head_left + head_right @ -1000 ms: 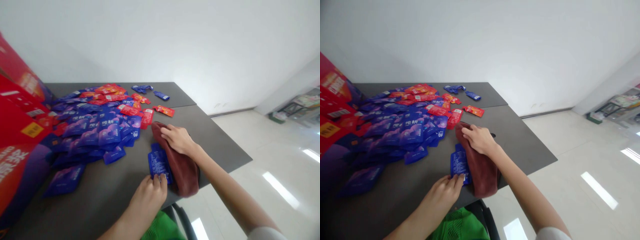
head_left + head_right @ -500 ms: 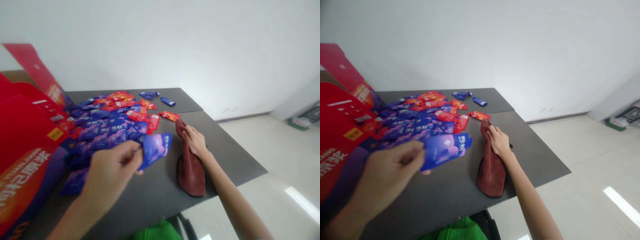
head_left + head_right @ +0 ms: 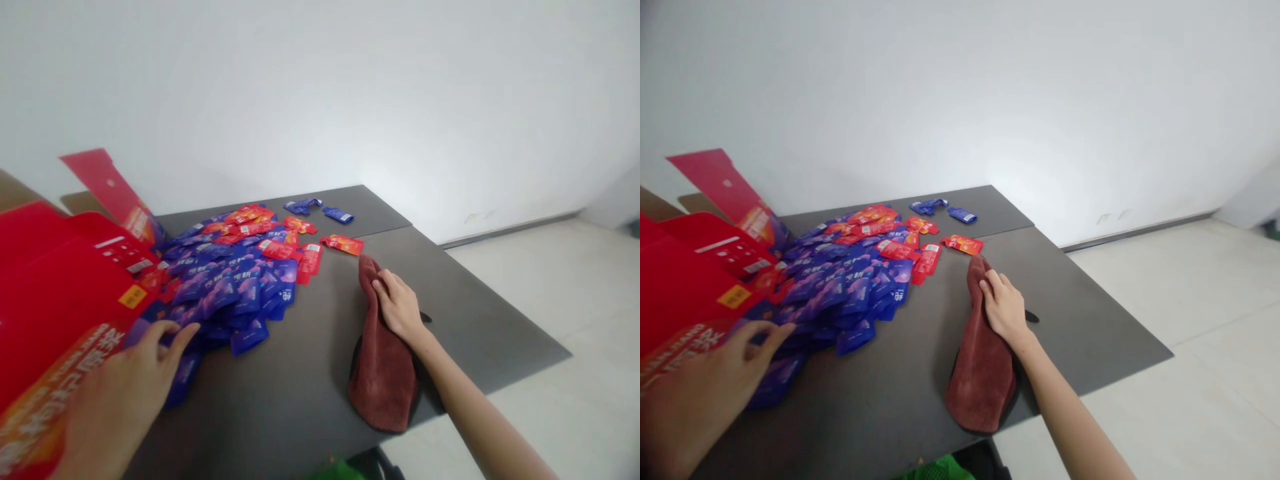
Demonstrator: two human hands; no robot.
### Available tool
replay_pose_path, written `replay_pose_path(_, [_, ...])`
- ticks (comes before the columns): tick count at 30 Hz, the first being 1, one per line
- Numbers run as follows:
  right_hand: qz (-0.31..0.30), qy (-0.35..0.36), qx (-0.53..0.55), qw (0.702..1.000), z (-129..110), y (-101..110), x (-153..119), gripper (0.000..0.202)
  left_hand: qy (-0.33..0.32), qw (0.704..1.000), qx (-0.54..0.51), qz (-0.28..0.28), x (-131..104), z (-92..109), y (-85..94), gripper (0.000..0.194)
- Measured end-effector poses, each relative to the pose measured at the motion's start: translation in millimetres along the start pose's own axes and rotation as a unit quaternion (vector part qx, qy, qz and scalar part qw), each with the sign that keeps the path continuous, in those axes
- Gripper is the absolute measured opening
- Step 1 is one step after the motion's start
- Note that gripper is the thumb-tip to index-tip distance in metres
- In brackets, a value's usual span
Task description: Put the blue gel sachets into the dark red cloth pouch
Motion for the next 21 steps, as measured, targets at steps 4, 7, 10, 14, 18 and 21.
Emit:
replay_pose_path(4, [0.012, 0.005, 0.017, 1.000, -1, 5, -3, 0.027, -0.084, 0.996, -0.019, 0.023, 46, 28, -9.0, 0.052])
replay_pose_path(7, [0.013, -0.002, 0.027, 1.000, 1, 5, -3, 0.027, -0.089, 0.991, -0.053, -0.081, 81, 24, -69.5, 0.059])
replay_pose_path(10, [0.002, -0.004, 0.028, 1.000, 0, 1, -4, 0.027, -0.080, 0.989, -0.059, -0.108, 92, 9, -107.7, 0.058])
replay_pose_path(14, [-0.009, 0.011, 0.028, 0.999, -7, 0, -5, 0.027, -0.112, 0.988, -0.064, -0.088, 110, 20, -86.1, 0.060])
replay_pose_path(18, [-0.011, 0.017, 0.040, 0.999, -9, 1, -6, 0.026, -0.237, 0.949, -0.078, -0.190, 163, 94, -81.7, 0.053])
replay_pose_path(21, [0.002, 0.005, 0.048, 0.999, -2, 2, -5, 0.025, -0.272, 0.918, -0.048, -0.283, 203, 148, -122.4, 0.048])
Point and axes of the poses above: each hand's wrist, its own x-axis towards the middle knuckle, its own y-axis out of the back of the hand, z = x × y, the point moved 7 cm from there along x, towards the middle knuckle, and after that the axes turned 15 degrees about -x, right-handed, at the moved point
